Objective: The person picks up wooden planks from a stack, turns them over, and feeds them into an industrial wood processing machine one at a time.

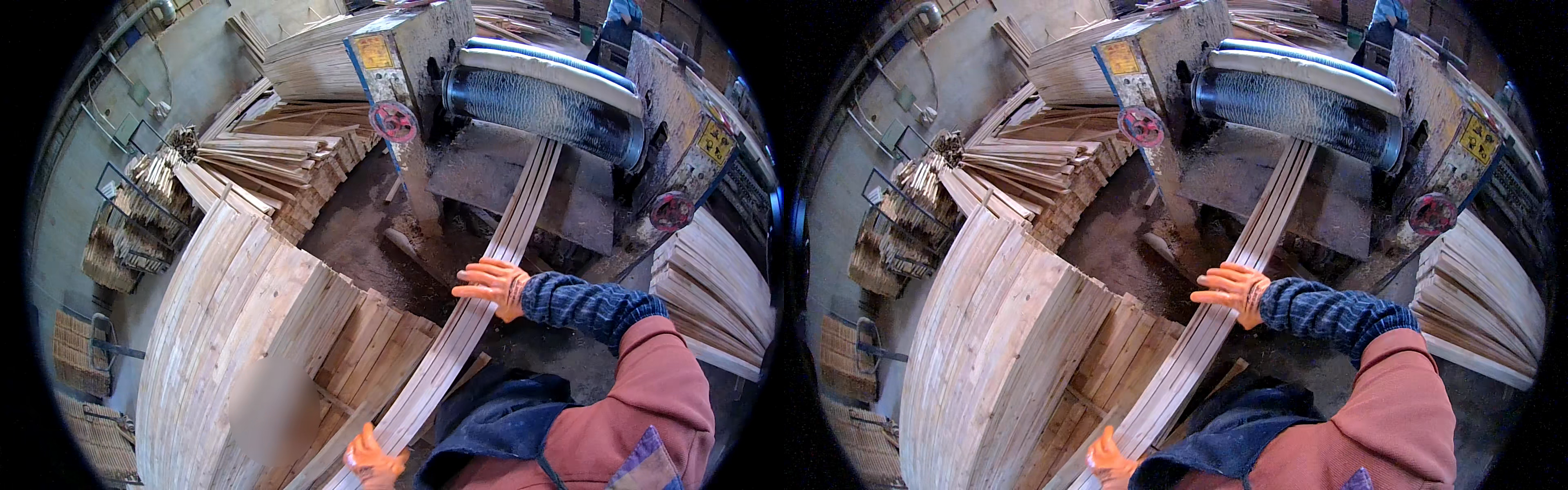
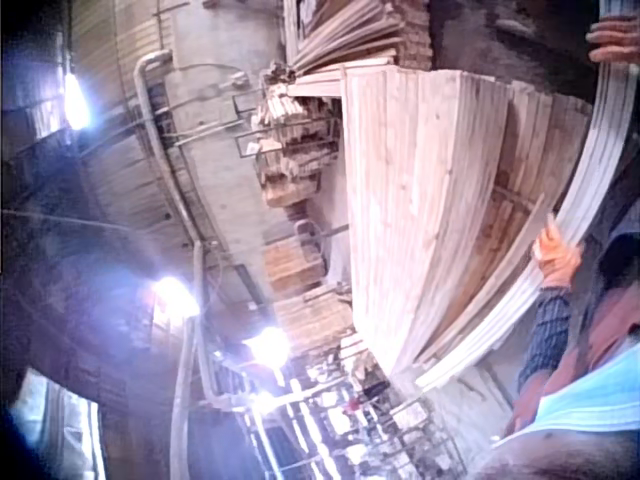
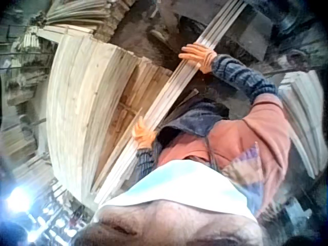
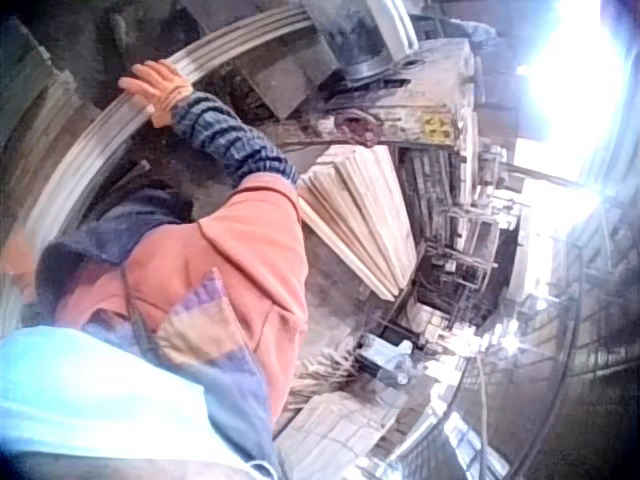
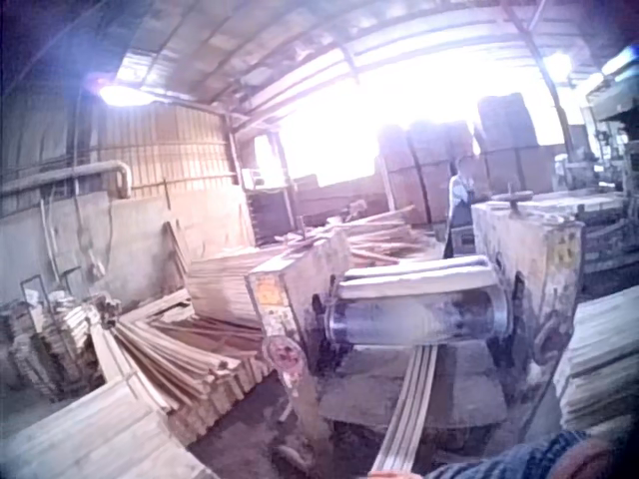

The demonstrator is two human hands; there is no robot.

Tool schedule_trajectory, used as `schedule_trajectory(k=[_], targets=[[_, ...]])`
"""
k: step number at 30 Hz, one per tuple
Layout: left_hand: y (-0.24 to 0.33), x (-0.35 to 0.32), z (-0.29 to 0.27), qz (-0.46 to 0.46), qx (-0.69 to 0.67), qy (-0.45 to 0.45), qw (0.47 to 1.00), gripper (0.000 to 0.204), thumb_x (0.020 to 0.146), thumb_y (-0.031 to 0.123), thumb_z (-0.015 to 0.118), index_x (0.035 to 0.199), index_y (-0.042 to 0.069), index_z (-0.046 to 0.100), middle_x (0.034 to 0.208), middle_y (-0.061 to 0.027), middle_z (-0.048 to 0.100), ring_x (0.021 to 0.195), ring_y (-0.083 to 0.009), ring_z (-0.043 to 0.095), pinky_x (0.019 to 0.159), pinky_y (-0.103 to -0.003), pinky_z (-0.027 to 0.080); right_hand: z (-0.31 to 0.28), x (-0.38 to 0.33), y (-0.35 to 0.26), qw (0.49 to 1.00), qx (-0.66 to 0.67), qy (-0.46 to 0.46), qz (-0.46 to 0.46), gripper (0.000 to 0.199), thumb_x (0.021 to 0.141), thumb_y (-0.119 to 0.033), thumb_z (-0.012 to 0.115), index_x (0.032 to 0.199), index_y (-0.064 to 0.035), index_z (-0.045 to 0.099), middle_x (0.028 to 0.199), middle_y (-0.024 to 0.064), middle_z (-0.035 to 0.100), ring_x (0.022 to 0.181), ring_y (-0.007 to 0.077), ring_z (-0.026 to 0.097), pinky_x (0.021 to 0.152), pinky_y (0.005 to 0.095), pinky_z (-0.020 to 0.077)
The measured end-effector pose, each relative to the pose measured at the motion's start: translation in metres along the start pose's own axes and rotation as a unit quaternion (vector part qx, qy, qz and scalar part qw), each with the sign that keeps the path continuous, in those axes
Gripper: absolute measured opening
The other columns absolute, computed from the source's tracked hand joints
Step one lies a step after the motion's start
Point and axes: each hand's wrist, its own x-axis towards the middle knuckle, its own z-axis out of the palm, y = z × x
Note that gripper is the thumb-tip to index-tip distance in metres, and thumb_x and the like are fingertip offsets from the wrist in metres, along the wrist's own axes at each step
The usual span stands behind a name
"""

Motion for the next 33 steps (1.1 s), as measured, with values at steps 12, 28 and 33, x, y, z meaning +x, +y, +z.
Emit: schedule_trajectory(k=[12, 28, 33], targets=[[0.128, 0.034, 0.014, 0.112, -0.131, 0.094, 0.981, 0.099, 0.059, 0.047, 0.09, 0.142, 0.006, 0.056, 0.133, -0.0201, 0.064, 0.125, -0.0379, 0.059, 0.111, -0.051, 0.043, 0.007, 0.036, -0.053, 0.956, -0.035, -0.249, -0.148, 0.117, 0.067, -0.033, 0.09, 0.166, -0.0298, 0.027, 0.149, 0.0096, 0.057, 0.139, 0.0301, 0.052, 0.125, 0.0528, 0.0268], [-0.008, -0.026, 0.013, -0.082, -0.01, 0.133, 0.988, 0.105, 0.056, 0.047, 0.096, 0.142, 0.005, 0.052, 0.141, -0.0173, 0.058, 0.137, -0.0378, 0.051, 0.123, -0.057, 0.028, 0.041, -0.022, 0.179, 0.994, -0.08, 0.077, 0.015, 0.114, 0.047, 0.011, 0.081, 0.153, -0.0145, 0.048, 0.16, 0.0133, 0.047, 0.153, 0.0374, 0.035, 0.13, 0.0497, 0.0245], [0.05, 0.009, 0.02, -0.096, -0.015, 0.082, 0.992, 0.1, 0.06, 0.054, 0.092, 0.141, 0.008, 0.053, 0.133, -0.0171, 0.061, 0.131, -0.0337, 0.055, 0.121, -0.052, 0.03, 0.023, 0.004, 0.113, 0.999, -0.021, -0.002, 0.029, 0.116, 0.048, 0.009, 0.083, 0.155, -0.0153, 0.044, 0.157, 0.0152, 0.048, 0.15, 0.0376, 0.038, 0.128, 0.0501, 0.0289]])
